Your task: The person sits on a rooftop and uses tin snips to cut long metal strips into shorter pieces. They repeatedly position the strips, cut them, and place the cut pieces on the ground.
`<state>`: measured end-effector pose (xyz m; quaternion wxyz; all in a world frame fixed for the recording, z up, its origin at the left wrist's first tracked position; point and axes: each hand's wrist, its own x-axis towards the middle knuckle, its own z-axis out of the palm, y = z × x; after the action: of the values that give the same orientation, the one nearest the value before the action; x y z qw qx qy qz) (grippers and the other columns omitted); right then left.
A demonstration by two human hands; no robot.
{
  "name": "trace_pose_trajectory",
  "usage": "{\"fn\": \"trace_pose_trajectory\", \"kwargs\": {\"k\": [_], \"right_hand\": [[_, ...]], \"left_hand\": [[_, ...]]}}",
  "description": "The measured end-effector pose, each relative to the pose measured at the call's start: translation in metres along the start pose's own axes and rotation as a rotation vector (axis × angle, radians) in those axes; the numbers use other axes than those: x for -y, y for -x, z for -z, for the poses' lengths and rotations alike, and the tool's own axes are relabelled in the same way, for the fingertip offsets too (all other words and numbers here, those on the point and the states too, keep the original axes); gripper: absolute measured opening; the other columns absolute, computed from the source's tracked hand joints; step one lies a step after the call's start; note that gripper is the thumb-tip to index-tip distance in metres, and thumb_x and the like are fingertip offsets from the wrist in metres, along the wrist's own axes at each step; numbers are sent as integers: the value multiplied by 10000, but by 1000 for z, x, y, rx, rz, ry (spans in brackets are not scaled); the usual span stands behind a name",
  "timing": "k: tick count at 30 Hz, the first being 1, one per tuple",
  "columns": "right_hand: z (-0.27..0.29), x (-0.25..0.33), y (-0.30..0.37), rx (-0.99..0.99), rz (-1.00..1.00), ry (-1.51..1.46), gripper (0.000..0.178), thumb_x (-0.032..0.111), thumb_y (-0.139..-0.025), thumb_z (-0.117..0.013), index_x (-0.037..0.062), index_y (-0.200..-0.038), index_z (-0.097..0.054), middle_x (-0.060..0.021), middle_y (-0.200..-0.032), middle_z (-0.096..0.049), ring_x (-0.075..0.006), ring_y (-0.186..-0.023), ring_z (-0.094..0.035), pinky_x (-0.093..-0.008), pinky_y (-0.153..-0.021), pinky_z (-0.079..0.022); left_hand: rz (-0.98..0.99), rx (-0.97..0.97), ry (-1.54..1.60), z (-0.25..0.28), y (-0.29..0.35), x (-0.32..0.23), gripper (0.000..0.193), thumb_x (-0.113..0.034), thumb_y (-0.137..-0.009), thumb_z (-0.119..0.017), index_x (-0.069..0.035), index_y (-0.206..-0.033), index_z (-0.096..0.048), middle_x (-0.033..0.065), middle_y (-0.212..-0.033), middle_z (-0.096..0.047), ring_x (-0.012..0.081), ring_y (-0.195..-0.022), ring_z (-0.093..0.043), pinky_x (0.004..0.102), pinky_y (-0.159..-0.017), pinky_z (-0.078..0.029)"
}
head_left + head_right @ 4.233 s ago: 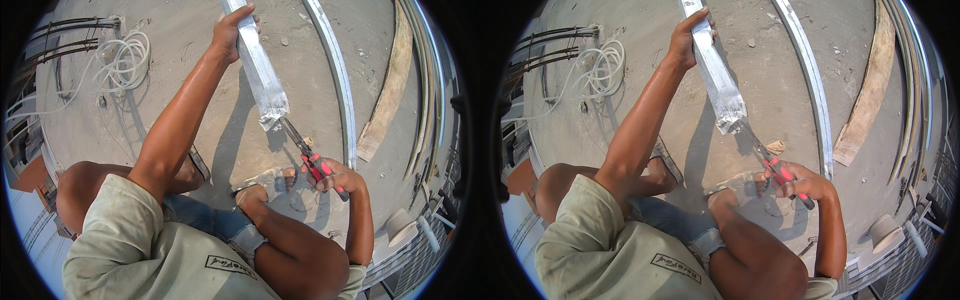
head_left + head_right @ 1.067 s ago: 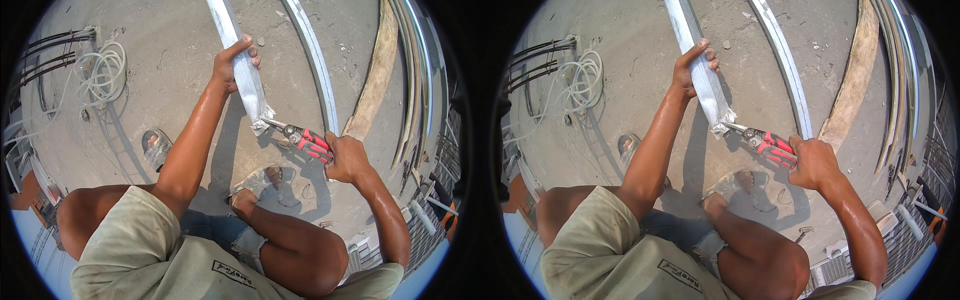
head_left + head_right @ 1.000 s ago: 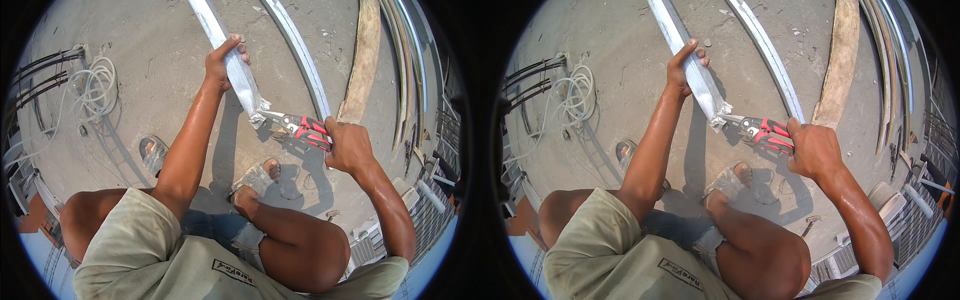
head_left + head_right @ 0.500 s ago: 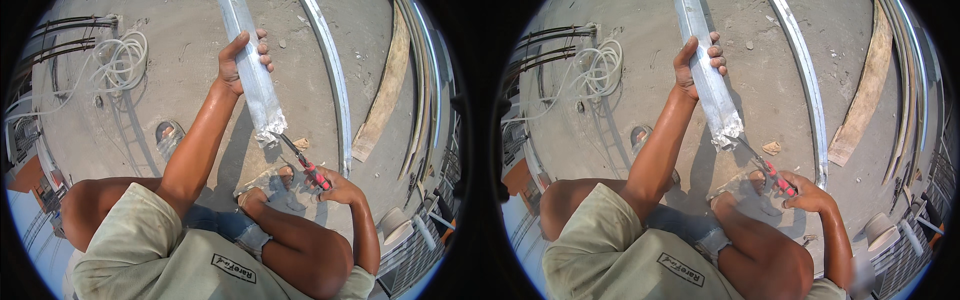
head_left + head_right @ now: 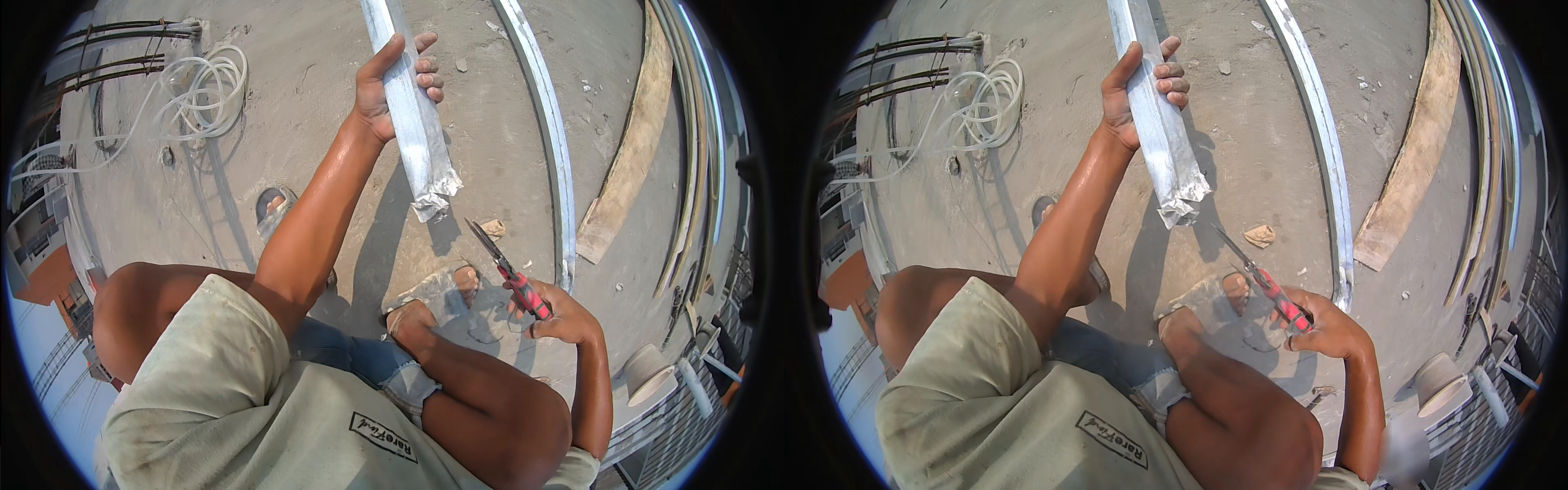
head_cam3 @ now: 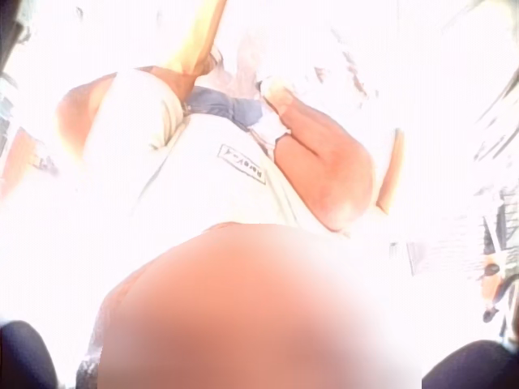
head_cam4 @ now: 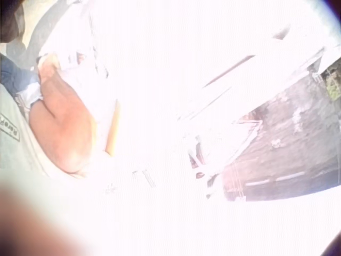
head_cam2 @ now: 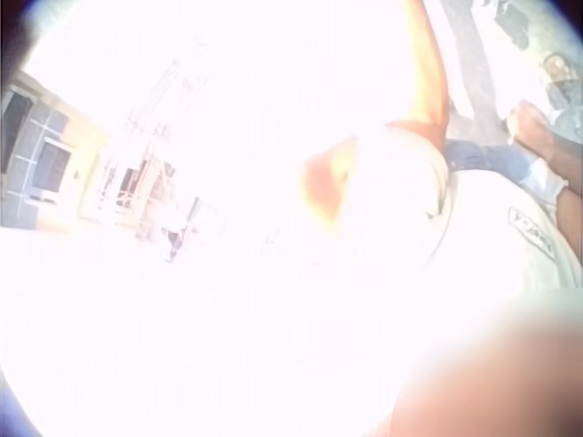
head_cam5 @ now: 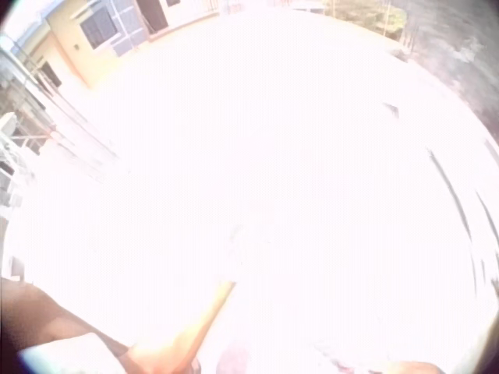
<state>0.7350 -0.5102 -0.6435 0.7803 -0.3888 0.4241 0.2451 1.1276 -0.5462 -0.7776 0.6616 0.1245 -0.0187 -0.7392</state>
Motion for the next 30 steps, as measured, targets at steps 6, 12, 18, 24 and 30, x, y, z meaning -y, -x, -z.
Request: {"fn": "trace_pose_trajectory", "kwargs": {"k": [6, 12, 18, 24, 30], "right_hand": [[27, 73, -16, 119, -109, 341, 747, 101, -590, -738, 23, -1321, -602, -49, -1011, -663, -184, -894, -603, -323, -816, -517], [37, 140, -29, 188, -300, 667, 679, 117, -583, -757, 41, -1250, -652, -75, -971, -690, -205, -873, -634, -325, -812, -501], [29, 198, -42, 165, -349, 951, 726, 142, -552, -768, 35, -1262, -660, -100, -914, -695, -224, -822, -642, -320, -776, -500], [21, 237, -41, 95, -572, 1106, 687, 145, -474, -801, 24, -1141, -688, -63, -831, -665, -232, -756, -623, -349, -723, -505], [9, 265, -50, 118, -663, 1250, 694, 166, -483, -775, 2, -1152, -687, -132, -897, -688, -284, -803, -655, -357, -761, -519]], "left_hand": [[42, 153, 107, -6, 18, -8, 606, -416, -922, -693, -32, -1350, -504, 4, -764, -517, 122, -739, -552, 297, -731, -526], [10, 46, 37, -6, 40, -7, 566, -412, -967, -631, -26, -1356, -489, 23, -765, -517, 139, -743, -555, 306, -717, -525], [-13, -6, -46, -3, 44, -4, 570, -406, -974, -613, -26, -1369, -460, 31, -776, -535, 134, -741, -587, 305, -685, -555], [10, -28, -81, -2, 42, -2, 573, -387, -965, -625, -32, -1381, -454, 44, -801, -579, 124, -750, -605, 299, -689, -558], [48, -50, -45, -2, 42, -1, 553, -364, -956, -645, -52, -1375, -465, 27, -779, -575, 123, -727, -594, 292, -675, -528]]}}
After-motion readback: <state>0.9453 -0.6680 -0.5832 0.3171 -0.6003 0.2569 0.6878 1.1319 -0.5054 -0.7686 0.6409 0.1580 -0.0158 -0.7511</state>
